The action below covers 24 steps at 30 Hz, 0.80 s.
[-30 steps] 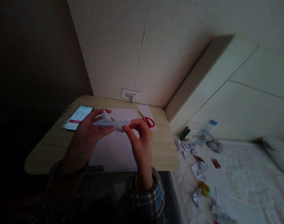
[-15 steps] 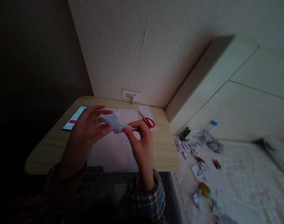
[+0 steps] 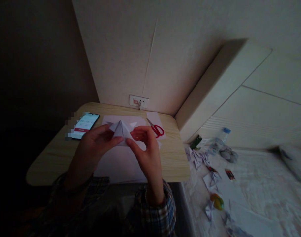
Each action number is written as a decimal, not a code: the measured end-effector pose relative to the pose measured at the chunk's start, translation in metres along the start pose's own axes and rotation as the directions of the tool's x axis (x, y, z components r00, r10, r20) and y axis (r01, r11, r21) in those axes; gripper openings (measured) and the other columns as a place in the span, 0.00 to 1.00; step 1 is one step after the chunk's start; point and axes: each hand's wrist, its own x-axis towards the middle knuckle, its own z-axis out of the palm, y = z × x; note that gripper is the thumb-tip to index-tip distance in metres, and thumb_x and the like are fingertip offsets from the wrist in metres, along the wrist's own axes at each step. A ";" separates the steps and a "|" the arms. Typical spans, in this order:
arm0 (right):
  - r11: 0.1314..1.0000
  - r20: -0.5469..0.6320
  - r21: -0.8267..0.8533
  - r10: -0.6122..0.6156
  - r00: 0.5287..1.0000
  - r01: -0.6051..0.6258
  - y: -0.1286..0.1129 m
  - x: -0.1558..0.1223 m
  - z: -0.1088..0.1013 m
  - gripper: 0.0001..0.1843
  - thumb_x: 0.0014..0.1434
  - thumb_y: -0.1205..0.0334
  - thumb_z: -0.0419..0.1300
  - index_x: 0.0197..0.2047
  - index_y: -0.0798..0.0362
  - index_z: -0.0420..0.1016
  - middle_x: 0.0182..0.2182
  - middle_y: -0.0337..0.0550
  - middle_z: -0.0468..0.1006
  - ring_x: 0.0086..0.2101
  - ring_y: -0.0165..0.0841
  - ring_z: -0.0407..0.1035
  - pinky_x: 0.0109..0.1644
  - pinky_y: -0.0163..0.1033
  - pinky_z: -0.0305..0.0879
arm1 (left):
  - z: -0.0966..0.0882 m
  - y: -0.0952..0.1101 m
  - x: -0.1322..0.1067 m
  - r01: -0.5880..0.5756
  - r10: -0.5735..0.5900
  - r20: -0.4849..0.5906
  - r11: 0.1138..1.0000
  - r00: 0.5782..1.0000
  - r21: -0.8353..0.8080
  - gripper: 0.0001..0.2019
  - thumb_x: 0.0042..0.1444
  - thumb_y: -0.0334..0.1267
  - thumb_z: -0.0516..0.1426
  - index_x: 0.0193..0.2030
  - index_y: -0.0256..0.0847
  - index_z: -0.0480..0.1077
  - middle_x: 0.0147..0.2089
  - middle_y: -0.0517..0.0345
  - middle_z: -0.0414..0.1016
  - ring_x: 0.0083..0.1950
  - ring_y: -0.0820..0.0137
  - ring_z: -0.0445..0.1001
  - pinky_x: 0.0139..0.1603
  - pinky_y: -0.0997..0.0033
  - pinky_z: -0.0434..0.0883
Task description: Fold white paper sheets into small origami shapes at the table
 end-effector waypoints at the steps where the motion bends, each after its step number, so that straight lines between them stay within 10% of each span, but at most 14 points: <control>1: 1.000 -0.018 0.007 -0.004 1.000 0.004 0.000 0.000 0.000 0.16 0.50 0.65 0.66 0.41 0.47 0.68 0.34 0.35 0.72 0.36 0.30 0.69 0.42 0.37 0.67 | 0.000 0.000 0.000 0.000 0.000 0.026 1.000 1.000 0.007 0.07 0.44 0.36 0.65 0.31 0.39 0.73 0.32 0.61 0.77 0.36 0.69 0.76 0.40 0.72 0.73; 24: 0.995 -0.075 0.044 -0.080 0.994 0.084 -0.004 -0.001 0.001 0.22 0.52 0.68 0.64 0.49 0.46 0.64 0.25 0.30 0.68 0.28 0.29 0.66 0.35 0.36 0.66 | 0.002 0.008 0.001 0.098 -0.089 0.077 0.987 0.993 -0.125 0.03 0.42 0.31 0.65 0.24 0.38 0.75 0.23 0.66 0.75 0.24 0.78 0.71 0.26 0.82 0.71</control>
